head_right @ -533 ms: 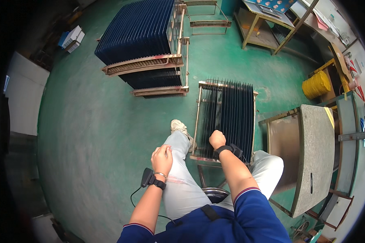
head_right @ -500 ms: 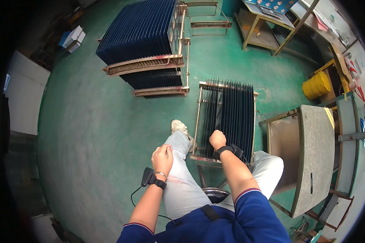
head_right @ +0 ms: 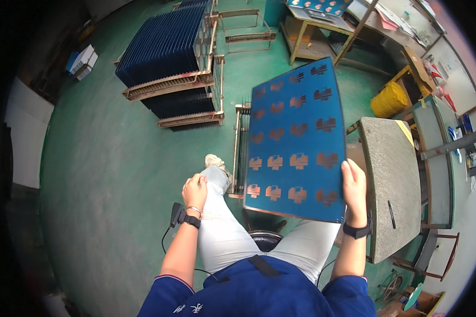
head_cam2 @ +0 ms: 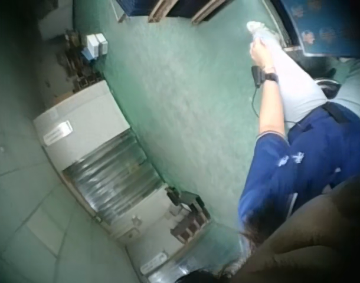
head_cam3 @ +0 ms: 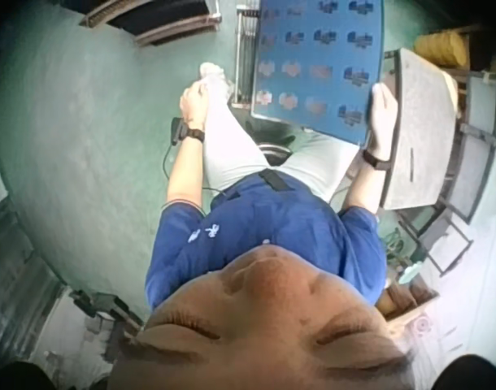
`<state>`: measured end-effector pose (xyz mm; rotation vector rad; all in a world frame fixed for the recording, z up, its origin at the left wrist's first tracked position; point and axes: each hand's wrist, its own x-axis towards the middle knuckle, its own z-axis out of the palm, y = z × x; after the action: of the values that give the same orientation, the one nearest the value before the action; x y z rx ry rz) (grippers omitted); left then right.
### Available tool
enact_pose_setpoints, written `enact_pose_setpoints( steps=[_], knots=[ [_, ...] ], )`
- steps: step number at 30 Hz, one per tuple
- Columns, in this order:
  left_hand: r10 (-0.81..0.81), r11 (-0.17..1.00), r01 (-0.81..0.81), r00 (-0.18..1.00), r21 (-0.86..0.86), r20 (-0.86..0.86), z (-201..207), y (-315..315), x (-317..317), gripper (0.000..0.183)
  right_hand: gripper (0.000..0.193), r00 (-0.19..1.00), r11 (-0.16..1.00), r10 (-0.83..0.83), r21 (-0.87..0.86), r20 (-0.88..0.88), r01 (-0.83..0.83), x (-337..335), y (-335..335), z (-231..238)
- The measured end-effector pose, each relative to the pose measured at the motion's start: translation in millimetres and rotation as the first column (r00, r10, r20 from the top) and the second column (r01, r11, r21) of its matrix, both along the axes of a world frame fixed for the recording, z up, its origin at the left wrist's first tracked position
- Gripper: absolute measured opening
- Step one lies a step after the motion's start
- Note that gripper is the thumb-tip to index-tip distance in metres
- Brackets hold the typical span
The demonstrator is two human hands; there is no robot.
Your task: Picking up, inspecting, and organizing blue metallic panels with circular printed patterns from a storage rack.
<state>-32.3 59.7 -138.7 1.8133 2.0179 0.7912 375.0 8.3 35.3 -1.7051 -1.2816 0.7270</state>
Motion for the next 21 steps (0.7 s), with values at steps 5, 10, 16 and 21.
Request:
enact_pose_setpoints(
  steps=[5,10,16,21],
  knots=[
    [-0.16,0.987,0.154,0.966,0.044,0.204,9.6,-12.0,17.4,0.016,0.031,0.938,0.978,-0.066,0.166,-0.34,0.129,25.9,-57.3,-13.9],
    [-0.145,0.777,0.628,0.108,0.046,0.984,70.7,-66.4,79.8,0.042,0.035,0.726,0.931,0.048,0.293,-0.686,0.215,-18.0,-58.1,-17.8],
    [-0.025,0.822,0.507,-0.423,0.26,0.906,144.4,-95.9,124.4,0.049,0.04,0.496,0.935,0.213,0.323,-0.842,0.147,-78.2,-56.5,-13.9],
    [-0.042,0.857,0.482,-0.288,0.182,0.957,153.7,-87.4,93.3,0.048,0.038,0.314,0.92,0.372,0.393,-0.873,0.002,-49.1,-57.9,-27.8]
  ],
)
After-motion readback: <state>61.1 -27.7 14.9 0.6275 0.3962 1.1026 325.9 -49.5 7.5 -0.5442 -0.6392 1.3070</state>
